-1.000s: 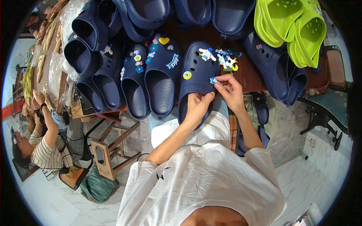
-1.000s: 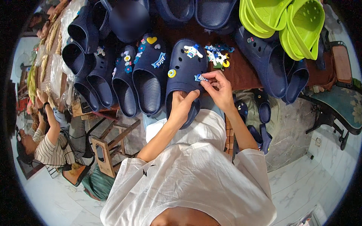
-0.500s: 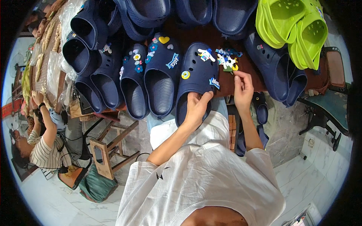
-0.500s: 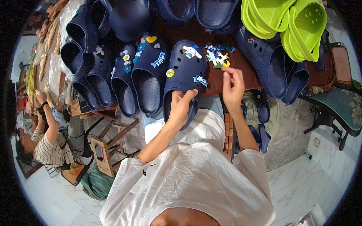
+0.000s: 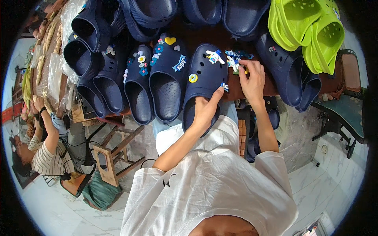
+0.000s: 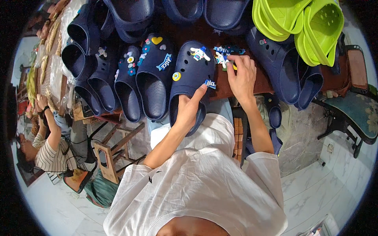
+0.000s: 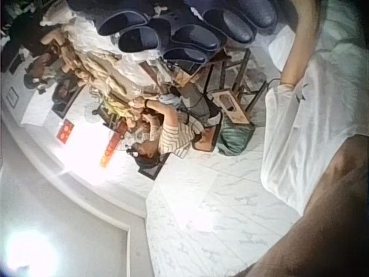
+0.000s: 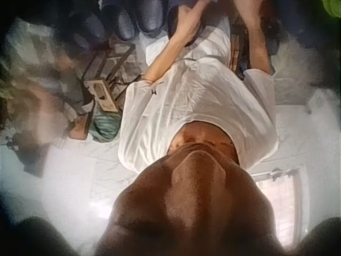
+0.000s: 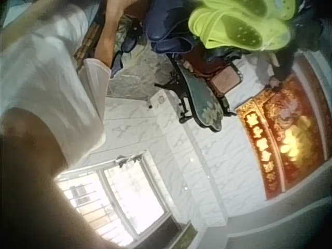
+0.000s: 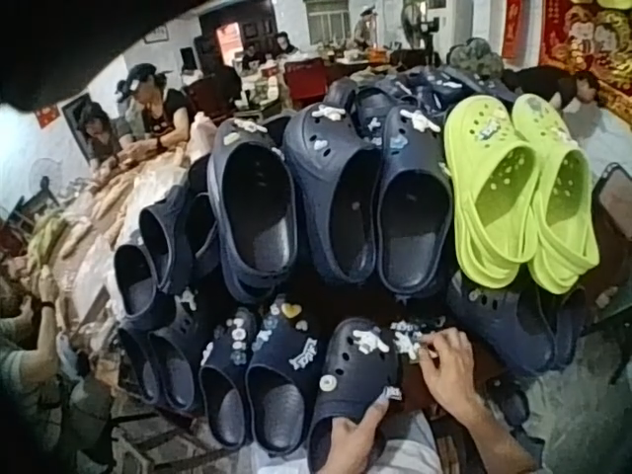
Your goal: Attaching decorative charms into holes on blue clog-style shoes.
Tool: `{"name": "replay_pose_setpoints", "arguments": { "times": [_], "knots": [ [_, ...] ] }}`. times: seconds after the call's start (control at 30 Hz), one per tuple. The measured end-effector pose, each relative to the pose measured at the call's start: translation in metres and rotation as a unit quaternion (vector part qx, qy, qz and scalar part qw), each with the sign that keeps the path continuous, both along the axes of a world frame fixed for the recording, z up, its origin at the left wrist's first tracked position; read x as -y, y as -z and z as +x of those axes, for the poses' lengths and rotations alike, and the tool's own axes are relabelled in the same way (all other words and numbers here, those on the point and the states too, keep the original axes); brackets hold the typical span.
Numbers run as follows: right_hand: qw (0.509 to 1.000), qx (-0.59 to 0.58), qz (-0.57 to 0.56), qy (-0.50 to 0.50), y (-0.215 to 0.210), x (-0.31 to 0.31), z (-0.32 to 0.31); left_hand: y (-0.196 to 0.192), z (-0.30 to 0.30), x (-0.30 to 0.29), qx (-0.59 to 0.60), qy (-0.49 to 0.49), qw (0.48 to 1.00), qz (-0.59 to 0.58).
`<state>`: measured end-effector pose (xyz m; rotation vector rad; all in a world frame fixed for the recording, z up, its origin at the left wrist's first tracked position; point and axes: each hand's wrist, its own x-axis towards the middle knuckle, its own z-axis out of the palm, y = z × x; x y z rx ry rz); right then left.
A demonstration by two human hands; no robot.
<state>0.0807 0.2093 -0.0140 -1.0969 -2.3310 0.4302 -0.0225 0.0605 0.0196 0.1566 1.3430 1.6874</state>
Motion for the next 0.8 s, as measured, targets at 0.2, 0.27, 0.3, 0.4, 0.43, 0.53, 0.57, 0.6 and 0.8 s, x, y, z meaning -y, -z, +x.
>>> {"name": "replay_pose_setpoints", "arguments": {
  "times": [0.2,0.27,0.3,0.4,0.43,0.53,0.57,0.6,0.8],
  "knots": [
    [1.000,0.013,0.002,-0.003,0.004,0.001,0.007,0.001,0.001,-0.007,0.003,-0.022,1.000,0.005],
    [1.000,0.010,-0.006,-0.013,0.005,0.002,0.010,0.004,0.001,-0.008,0.020,-0.026,0.999,0.001],
    [0.997,-0.047,-0.067,0.004,0.006,0.002,0.012,0.003,0.000,-0.007,0.022,-0.025,0.999,0.002],
    [0.985,-0.108,-0.130,0.041,0.012,0.000,0.025,0.002,-0.003,-0.004,0.031,0.000,1.000,-0.004],
    [0.991,-0.075,-0.097,0.052,0.017,-0.002,0.031,0.002,-0.002,-0.004,0.033,0.000,0.999,-0.008],
    [0.998,-0.020,-0.049,0.043,0.017,-0.003,0.036,0.010,-0.003,-0.002,0.034,-0.002,0.999,-0.006],
    [0.999,-0.005,-0.033,0.022,0.015,-0.003,0.035,0.012,-0.003,-0.002,0.035,0.000,0.999,-0.001],
    [1.000,0.009,-0.017,0.001,0.014,-0.002,0.034,0.013,-0.002,-0.001,0.035,0.000,0.999,-0.001],
    [0.990,-0.063,-0.117,0.037,0.020,-0.007,0.024,0.013,-0.001,0.000,0.016,0.008,1.000,0.009]
  ]
}}
